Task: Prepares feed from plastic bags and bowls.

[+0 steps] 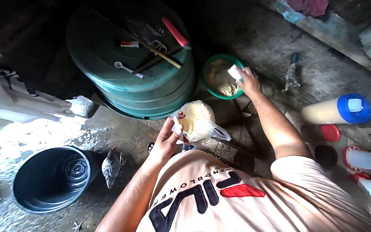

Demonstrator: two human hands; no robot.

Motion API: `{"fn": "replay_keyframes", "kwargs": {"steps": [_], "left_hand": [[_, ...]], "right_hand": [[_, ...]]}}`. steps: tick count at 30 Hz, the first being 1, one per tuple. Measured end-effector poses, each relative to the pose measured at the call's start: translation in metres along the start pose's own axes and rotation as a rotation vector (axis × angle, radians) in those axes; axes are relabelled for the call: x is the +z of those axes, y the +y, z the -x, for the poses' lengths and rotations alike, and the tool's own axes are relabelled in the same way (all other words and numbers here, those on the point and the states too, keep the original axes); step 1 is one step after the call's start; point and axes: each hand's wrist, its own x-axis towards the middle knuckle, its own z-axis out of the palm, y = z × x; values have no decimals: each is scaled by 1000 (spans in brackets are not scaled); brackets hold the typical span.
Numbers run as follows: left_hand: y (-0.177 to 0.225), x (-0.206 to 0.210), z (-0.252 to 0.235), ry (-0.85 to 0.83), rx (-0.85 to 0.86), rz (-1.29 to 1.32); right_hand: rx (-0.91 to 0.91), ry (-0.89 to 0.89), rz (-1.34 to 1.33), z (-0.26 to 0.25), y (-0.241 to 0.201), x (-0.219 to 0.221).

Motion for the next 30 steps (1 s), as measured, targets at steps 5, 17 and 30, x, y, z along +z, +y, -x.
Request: {"fn": "replay_keyframes", "kwargs": {"steps": [5, 17, 30], "left_hand": [[7, -1, 3, 26, -10, -23], [9, -16, 15, 53, -28, 1], [19, -2, 7, -34, -42, -81]], "right_hand": [[312, 282, -391, 1, -3, -8], [-216, 142, -1007, 152, -139, -45], [-346, -130, -20, 138, -208, 73]]}}
